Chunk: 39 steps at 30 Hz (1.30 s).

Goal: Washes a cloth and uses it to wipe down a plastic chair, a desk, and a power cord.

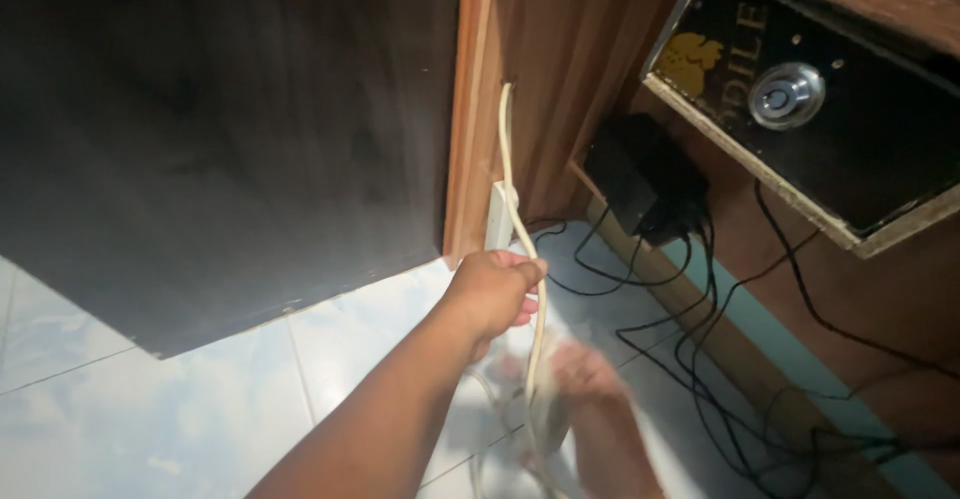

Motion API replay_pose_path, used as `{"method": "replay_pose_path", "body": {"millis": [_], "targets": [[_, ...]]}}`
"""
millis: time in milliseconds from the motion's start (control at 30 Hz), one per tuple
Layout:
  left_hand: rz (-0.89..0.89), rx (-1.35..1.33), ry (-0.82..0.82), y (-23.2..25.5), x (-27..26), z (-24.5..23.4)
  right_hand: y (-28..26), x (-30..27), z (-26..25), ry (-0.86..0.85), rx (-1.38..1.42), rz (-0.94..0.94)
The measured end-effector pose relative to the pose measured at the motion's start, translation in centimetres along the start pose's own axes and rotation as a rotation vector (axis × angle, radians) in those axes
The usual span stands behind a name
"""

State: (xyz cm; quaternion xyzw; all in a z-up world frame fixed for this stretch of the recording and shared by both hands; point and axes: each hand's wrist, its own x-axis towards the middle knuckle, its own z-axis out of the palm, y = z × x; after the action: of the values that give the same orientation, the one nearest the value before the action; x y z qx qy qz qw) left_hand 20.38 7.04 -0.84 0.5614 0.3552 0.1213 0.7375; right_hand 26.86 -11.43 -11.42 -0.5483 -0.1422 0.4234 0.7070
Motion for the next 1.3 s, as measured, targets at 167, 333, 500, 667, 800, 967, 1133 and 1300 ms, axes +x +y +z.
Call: {"method": "replay_pose_path", "body": {"millis": [167,333,500,667,800,967,1133,1300], "targets": [[0.137,-0.055,0.013,-0.2,0.3,-0.6,-11.1,-1.0,8.5,-0.060,0.098,-0.244],[0.199,-0.157,0.072,1.6,-1.9,0.5,-11.6,0.3,10.3,-0.016,-0.079,-0.160],[0.026,0.041,0.214,4.4,-5.1,1.2,-10.2,-0.1,11.0,0.055,-0.240,-0.102],[0.165,0.255,0.418,2.6,-2.1,2.2,-8.5,-1.7,10.1,0.181,-0.228,-0.047],[0.169,0.334,0.569,0.9,0.1,0.6,-5.8,-5.0,8.8,0.122,-0.381,0.028],[0.181,0.097,0.502,0.5,-0.8,-1.2,-6.2,-7.9,8.1,0.078,-0.694,0.082],[0.128,0.006,0.198,-0.7,-2.0,-1.5,-8.4,-8.1,10.1,0.052,-0.610,0.366],[0.013,0.402,0.026,0.4,-5.2,-1.9,-7.6,-5.7,9.2,-0.063,-0.299,0.251]]}}
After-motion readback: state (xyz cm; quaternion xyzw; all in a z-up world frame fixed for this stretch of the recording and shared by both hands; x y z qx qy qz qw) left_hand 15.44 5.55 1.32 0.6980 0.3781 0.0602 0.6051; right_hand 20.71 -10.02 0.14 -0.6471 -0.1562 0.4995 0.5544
